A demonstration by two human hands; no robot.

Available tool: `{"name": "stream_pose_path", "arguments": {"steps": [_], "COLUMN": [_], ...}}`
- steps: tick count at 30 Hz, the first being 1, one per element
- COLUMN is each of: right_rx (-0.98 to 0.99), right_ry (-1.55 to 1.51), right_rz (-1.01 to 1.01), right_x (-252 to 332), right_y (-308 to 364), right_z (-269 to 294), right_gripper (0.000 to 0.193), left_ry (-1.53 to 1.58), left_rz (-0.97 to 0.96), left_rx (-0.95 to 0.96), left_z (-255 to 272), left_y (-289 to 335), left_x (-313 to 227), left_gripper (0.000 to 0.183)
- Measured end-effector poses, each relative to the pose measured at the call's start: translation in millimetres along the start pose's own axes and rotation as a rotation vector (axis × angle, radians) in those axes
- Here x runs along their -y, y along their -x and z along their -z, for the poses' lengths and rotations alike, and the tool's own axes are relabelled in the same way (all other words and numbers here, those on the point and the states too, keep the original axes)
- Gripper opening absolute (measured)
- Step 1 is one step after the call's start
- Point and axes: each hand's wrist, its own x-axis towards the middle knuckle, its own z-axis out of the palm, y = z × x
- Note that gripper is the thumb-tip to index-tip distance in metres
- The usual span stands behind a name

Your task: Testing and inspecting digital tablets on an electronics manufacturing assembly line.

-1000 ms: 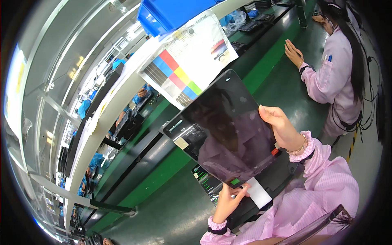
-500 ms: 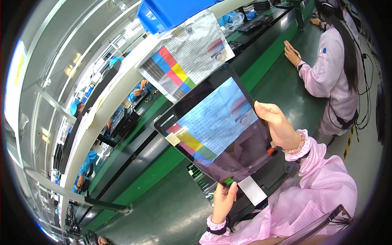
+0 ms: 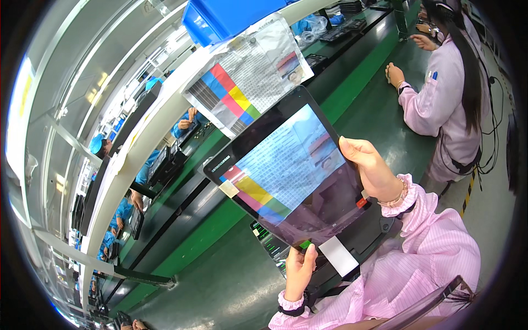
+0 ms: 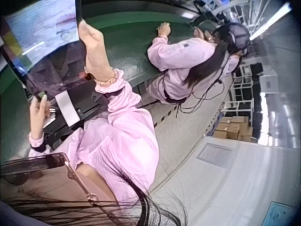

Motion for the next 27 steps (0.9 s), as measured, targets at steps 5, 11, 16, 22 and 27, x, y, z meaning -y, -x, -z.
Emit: {"name": "stream_pose_path", "arguments": {"steps": [5, 11, 16, 22, 27], "right_rx": [0.015, 0.021, 0.014, -0.001, -0.033], "right_ry": [-0.027, -0.018, 0.029, 0.007, 0.016], "right_rz": [-0.013, -0.007, 0.005, 0.003, -0.033], "right_x": [1, 1, 1, 3, 2], "right_y": [-1, -2, -1, -1, 6], "right_z": [-1, -4, -1, 1, 6], "right_gripper": [0.032, 0.033, 0.033, 0.031, 0.031], "left_ry": [-0.033, -0.034, -0.04, -0.193, -0.46], "left_rz": [0.004, 0.016, 0.031, -0.094, -0.166], "left_rx": [-0.017, -0.036, -0.058, -0.043, 0.022], "left_z": [-4, -4, -4, 5, 1], "left_y": [-1, -1, -2, -4, -8], "left_x": [-7, -9, -6, 10, -12], "left_gripper": [0.01, 0.011, 0.011, 0.03, 0.037]}}
